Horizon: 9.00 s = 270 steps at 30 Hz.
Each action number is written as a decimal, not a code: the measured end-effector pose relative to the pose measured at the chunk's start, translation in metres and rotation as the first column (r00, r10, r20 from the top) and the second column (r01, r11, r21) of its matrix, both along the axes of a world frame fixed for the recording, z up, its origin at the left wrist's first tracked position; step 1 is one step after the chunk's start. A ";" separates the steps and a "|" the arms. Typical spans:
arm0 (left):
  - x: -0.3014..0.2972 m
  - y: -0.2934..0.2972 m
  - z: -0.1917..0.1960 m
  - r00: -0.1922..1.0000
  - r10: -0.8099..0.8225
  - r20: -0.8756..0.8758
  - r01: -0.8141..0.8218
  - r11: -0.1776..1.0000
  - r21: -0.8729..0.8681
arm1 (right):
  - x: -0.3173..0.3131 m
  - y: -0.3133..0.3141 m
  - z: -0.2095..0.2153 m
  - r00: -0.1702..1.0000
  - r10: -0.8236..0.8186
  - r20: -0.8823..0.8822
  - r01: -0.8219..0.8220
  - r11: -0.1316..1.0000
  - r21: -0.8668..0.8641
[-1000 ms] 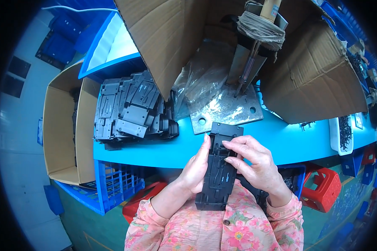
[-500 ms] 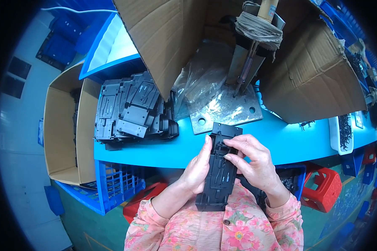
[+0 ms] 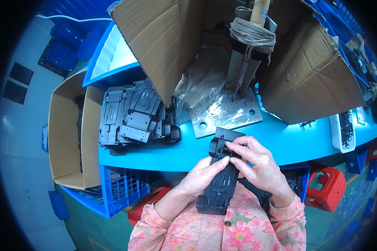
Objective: The person assembles small plastic pins onto toy car chassis parts by hand, taking the pins from storage bins and attaching them to the chassis at a factory workbench.
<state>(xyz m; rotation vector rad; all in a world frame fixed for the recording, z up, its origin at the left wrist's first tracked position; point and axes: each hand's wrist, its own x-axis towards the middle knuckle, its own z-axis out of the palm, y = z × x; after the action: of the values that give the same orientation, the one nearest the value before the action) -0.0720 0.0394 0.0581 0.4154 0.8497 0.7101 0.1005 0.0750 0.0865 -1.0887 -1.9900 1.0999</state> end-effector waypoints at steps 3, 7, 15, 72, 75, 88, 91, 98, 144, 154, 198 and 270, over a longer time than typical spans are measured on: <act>0.000 0.001 0.006 1.000 -0.017 -0.020 0.018 0.999 0.034 | 0.004 0.002 0.001 0.999 0.032 -0.001 -0.032 0.999 0.022; 0.000 0.000 0.015 0.999 -0.047 0.005 0.047 0.997 0.054 | 0.005 0.004 0.003 1.000 0.024 0.003 -0.024 0.996 0.091; 0.000 -0.004 0.007 0.995 -0.039 -0.087 0.045 0.996 0.073 | 0.000 0.005 0.009 1.000 0.018 -0.007 -0.016 0.978 0.208; -0.007 0.002 0.013 0.999 -0.051 -0.013 0.051 0.997 0.057 | 0.008 0.013 -0.011 0.996 0.041 -0.075 -0.052 0.988 -0.143; -0.008 0.002 0.013 0.997 -0.060 -0.052 0.063 0.996 0.062 | 0.008 0.014 -0.011 0.995 0.073 -0.072 -0.083 0.984 -0.158; -0.007 0.000 0.010 0.996 -0.021 -0.088 0.029 0.996 0.087 | 0.002 0.012 -0.019 0.976 -0.065 -0.209 -0.046 0.873 -0.485; -0.007 0.000 0.010 0.996 -0.011 -0.088 0.019 0.996 0.091 | 0.002 0.010 -0.021 0.973 -0.054 -0.224 -0.061 0.877 -0.476; -0.006 -0.002 0.003 0.996 -0.019 -0.092 0.028 0.995 0.097 | 0.002 0.009 -0.019 0.992 0.008 -0.125 -0.058 0.915 -0.399; -0.009 -0.014 0.000 0.907 0.092 -0.412 0.142 0.852 0.503 | -0.004 -0.012 -0.022 0.995 -0.087 0.057 0.044 0.852 0.522; -0.004 -0.019 -0.003 0.794 0.169 -0.583 0.219 0.817 0.534 | -0.012 -0.016 -0.007 0.960 -0.063 0.274 -0.077 0.879 0.471; 0.025 -0.010 -0.009 -0.182 0.602 -0.777 0.792 0.558 0.247 | -0.057 -0.031 -0.042 0.676 -0.427 -0.601 0.079 0.853 -0.516; -0.030 -0.001 -0.002 0.997 0.041 -0.066 -0.032 0.991 0.129 | 0.013 -0.005 -0.026 0.830 -0.266 -0.490 -0.222 0.648 -0.729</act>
<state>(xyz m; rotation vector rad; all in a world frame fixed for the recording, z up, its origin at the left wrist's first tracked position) -0.1020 0.0380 0.0557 0.5431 0.8805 0.7906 0.1131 0.0696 0.0600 -0.9759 -0.9961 2.0780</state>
